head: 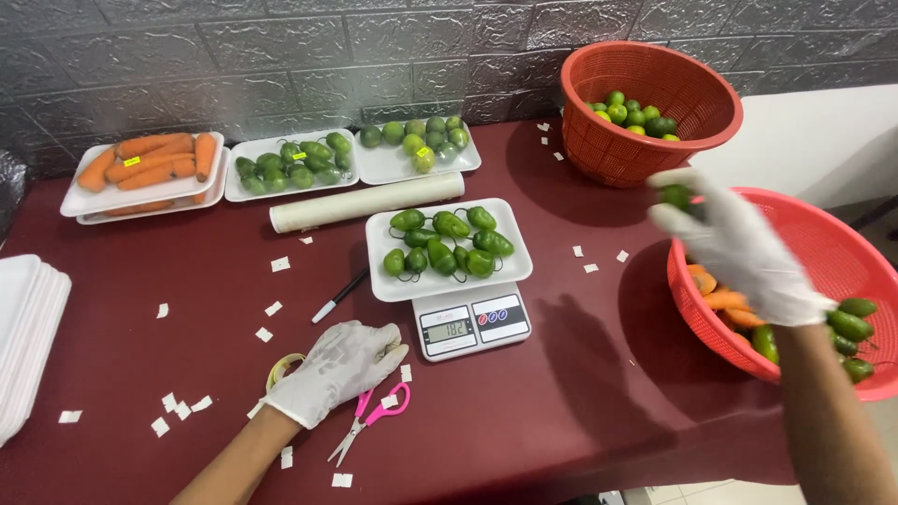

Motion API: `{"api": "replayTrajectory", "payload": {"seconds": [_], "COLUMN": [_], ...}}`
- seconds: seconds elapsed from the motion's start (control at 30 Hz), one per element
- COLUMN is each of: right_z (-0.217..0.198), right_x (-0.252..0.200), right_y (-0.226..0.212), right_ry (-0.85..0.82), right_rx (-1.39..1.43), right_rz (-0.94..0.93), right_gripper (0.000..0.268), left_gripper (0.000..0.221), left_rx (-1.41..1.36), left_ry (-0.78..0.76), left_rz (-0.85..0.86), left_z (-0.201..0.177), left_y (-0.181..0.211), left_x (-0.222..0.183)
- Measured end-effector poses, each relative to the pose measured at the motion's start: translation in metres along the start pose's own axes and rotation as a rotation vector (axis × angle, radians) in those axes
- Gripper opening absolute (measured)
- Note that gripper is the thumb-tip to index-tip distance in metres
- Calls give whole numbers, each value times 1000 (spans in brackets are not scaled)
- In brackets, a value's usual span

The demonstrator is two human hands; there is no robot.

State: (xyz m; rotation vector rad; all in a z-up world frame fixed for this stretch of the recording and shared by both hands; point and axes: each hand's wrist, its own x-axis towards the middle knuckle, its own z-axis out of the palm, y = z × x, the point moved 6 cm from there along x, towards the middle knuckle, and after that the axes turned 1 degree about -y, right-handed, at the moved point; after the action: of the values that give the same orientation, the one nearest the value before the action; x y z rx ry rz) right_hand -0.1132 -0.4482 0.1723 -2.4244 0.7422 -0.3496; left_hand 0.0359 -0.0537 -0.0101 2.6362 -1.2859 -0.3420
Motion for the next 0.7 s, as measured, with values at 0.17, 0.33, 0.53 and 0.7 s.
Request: {"api": "replayTrajectory", "payload": {"seconds": [0.17,0.33,0.53,0.7], "right_z": [58,127,214,258], "right_x": [-4,10,33,46], "right_y": [-83,-153,-198,-216], "right_ry": [-122,-234,-338,-370], "right_rx": [171,223,-61,-129], "right_rz": [-198,-237,-287,-471], "right_gripper": [44,37,30,30], "left_gripper": [29,28,23,24], "left_rx": [-132,-129,-109,-139], "left_ry": [14,48,76,79], "left_rz": [-4,21,43,48], "left_z": [-19,-13,-13,-10], "left_y": [6,4,5,1], "left_x": [-7,-6,-7,-5]}}
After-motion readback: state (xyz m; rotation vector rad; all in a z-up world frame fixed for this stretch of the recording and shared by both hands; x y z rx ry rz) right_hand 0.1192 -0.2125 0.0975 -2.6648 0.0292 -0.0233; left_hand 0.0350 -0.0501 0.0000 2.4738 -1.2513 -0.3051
